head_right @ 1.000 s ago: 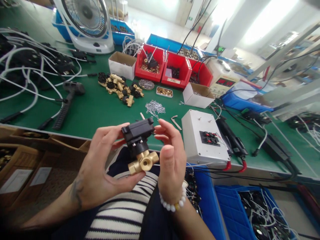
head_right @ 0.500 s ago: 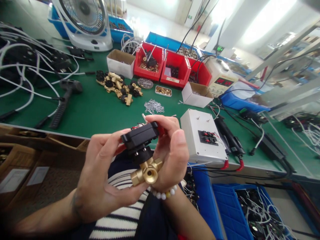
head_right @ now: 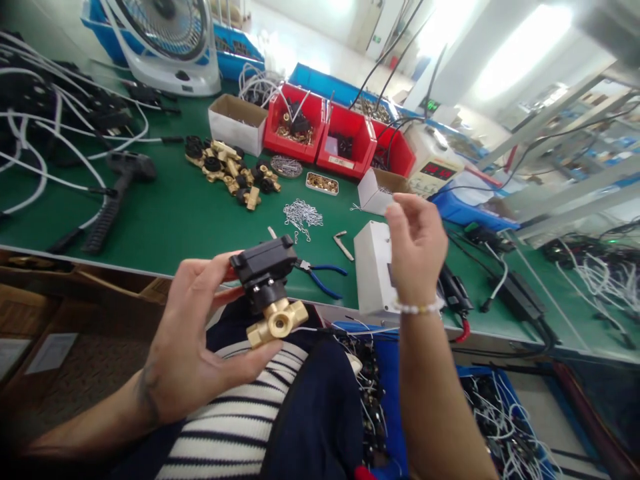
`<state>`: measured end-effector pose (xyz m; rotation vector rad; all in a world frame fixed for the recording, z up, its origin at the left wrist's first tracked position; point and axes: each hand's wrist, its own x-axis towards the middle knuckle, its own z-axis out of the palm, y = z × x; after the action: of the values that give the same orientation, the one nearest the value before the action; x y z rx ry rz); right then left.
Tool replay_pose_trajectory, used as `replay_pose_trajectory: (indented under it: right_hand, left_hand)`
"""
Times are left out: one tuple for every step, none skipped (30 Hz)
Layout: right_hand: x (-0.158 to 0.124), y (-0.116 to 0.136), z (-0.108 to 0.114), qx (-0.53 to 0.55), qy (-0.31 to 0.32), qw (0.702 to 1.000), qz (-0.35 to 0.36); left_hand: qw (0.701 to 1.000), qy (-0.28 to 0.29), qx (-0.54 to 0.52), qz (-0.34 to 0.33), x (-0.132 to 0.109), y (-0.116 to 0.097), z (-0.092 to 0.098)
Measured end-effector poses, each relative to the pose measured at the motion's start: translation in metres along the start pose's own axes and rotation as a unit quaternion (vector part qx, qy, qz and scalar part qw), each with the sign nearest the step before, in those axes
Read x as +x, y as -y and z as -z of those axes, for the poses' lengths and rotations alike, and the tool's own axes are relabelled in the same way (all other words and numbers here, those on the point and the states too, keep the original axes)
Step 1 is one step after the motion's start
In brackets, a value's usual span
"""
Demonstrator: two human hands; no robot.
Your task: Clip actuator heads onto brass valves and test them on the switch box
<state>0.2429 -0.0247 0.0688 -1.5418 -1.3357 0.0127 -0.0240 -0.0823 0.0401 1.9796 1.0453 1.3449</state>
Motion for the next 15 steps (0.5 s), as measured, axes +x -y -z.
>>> replay_pose_trajectory:
  right_hand:
    - [0.018, -0.021, 0.011, -0.065, 0.011, 0.998, -0.020]
    - [0.032, -0.040, 0.020, -0.086, 0.055, 0.994, -0.044]
    - [0.043, -0.057, 0.027, -0.097, 0.084, 0.990, -0.055]
    - [0.049, -0.070, 0.032, -0.106, 0.111, 0.986, -0.066]
    - [0.051, -0.080, 0.034, -0.109, 0.138, 0.981, -0.075]
    - [0.051, -0.087, 0.034, -0.113, 0.158, 0.978, -0.079]
    - [0.048, -0.092, 0.033, -0.117, 0.173, 0.975, -0.083]
    - [0.045, -0.095, 0.031, -0.120, 0.181, 0.972, -0.085]
    - [0.041, -0.097, 0.029, -0.123, 0.184, 0.971, -0.086]
    - [0.038, -0.098, 0.028, -0.126, 0.181, 0.971, -0.086]
    - [0.036, -0.098, 0.026, -0.130, 0.178, 0.971, -0.087]
    - [0.035, -0.099, 0.025, -0.134, 0.175, 0.972, -0.088]
    - [0.035, -0.099, 0.024, -0.139, 0.171, 0.972, -0.088]
    - [0.035, -0.100, 0.024, -0.144, 0.166, 0.972, -0.088]
    - [0.036, -0.100, 0.024, -0.149, 0.160, 0.972, -0.086]
  left_hand:
    - [1.000, -0.003, 0.003, -0.005, 0.000, -0.001, 0.001]
    - [1.000, -0.006, 0.008, -0.007, 0.000, -0.003, 0.002]
    - [1.000, -0.007, 0.015, -0.009, -0.001, -0.004, 0.003]
    - [1.000, -0.008, 0.024, -0.009, -0.001, -0.006, 0.003]
    - [0.999, -0.008, 0.033, -0.010, -0.001, -0.008, 0.004]
    - [0.999, -0.009, 0.042, -0.009, -0.001, -0.010, 0.004]
    - [0.999, -0.010, 0.050, -0.009, -0.001, -0.011, 0.004]
    - [0.998, -0.012, 0.054, -0.011, -0.001, -0.012, 0.004]
    - [0.998, -0.013, 0.056, -0.014, -0.001, -0.013, 0.004]
    - [0.998, -0.014, 0.057, -0.016, -0.001, -0.014, 0.003]
    - [0.998, -0.012, 0.058, -0.018, -0.001, -0.015, 0.003]
    - [0.998, -0.010, 0.059, -0.021, -0.001, -0.015, 0.003]
    - [0.998, -0.008, 0.059, -0.024, -0.001, -0.016, 0.003]
    - [0.998, -0.008, 0.059, -0.029, -0.001, -0.016, 0.002]
    - [0.998, -0.009, 0.059, -0.034, -0.001, -0.017, 0.002]
